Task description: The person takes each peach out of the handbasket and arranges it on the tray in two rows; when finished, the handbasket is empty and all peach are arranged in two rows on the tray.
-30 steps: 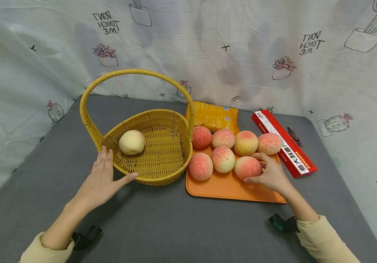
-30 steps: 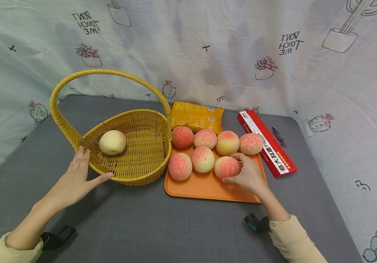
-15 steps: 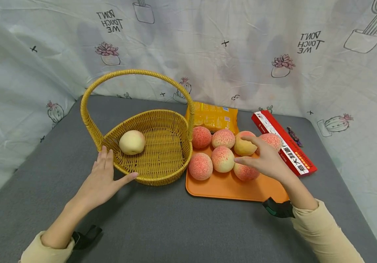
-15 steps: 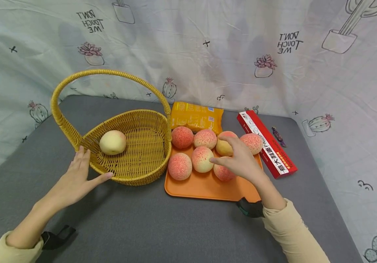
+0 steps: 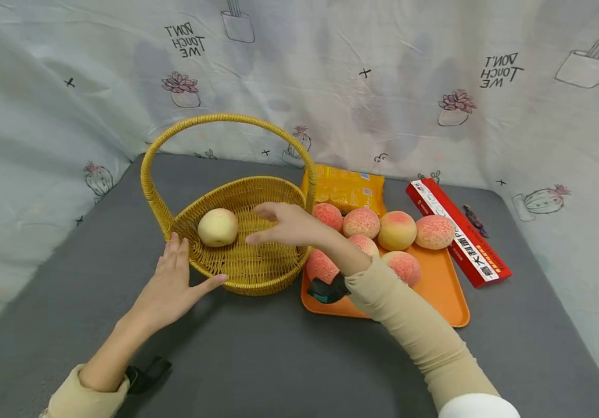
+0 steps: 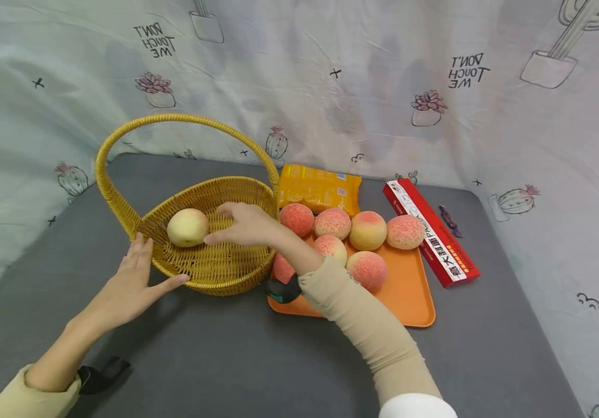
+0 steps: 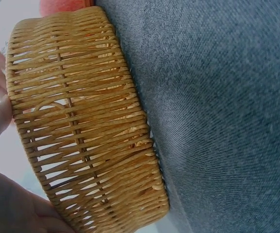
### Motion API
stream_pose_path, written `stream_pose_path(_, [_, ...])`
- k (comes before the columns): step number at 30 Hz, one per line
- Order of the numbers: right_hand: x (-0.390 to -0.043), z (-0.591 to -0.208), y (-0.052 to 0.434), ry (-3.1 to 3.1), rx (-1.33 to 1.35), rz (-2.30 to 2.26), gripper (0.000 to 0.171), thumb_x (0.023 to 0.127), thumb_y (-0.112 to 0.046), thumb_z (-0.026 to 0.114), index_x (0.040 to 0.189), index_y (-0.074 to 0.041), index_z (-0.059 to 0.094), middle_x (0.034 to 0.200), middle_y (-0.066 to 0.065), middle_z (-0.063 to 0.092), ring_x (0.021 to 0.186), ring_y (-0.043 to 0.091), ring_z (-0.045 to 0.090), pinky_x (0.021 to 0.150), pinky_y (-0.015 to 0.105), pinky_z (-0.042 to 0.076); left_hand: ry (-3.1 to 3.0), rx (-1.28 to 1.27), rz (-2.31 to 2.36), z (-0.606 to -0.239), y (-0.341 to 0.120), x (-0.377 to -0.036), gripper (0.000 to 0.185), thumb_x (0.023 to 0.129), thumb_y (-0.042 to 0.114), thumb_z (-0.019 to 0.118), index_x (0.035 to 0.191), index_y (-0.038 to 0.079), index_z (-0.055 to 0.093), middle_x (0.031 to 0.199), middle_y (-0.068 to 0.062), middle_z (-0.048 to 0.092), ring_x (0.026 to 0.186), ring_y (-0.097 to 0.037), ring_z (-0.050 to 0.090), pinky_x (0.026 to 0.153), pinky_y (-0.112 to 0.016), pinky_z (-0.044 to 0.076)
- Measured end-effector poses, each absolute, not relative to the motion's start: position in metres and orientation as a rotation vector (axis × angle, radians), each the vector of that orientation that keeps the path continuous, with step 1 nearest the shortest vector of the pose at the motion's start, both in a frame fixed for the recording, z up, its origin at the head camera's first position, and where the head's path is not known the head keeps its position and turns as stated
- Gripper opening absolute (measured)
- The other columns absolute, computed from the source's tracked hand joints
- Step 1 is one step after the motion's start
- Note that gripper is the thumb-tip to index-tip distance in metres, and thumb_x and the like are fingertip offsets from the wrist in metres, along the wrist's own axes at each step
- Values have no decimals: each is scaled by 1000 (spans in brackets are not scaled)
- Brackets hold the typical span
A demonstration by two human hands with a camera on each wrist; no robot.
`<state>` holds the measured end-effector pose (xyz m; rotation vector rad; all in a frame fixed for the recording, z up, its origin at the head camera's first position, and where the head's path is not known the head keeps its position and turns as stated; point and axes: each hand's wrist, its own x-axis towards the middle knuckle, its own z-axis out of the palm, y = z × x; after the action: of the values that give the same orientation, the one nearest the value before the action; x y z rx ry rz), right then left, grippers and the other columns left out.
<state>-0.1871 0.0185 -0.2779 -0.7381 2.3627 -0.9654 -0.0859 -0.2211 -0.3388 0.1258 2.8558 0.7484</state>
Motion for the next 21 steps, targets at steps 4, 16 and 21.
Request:
stream_pose_path(4, [-212,-289,-16,2127,-485,-1211,64,95,-30,64,149,-6,39,153,11,36,138,27,36,106,44,40,2864,116,748,-340,-221,-86,114,90,67,50,148,-15,-4,154,-30,-18,142,-49,-10,111,-65,6])
stream_pose_path(16, [-232,-324,-72,1867,-128,-1368,69,98,-37,58,153,-5,29,154,18,29,137,39,35,105,53,39,2867,92,759,-339,-221,-83,115,89,67,52,149,-15,-2,155,-30,-16,143,-47,-9,112,-63,6])
stream_pose_path(21, [-231,-331,-77,1998,-210,-1261,74,96,-35,62,151,0,27,147,19,36,125,38,48,100,44,47,2880,88,740,-338,-220,-83,115,89,68,52,149,-15,0,155,-31,-14,143,-46,-7,113,-62,7])
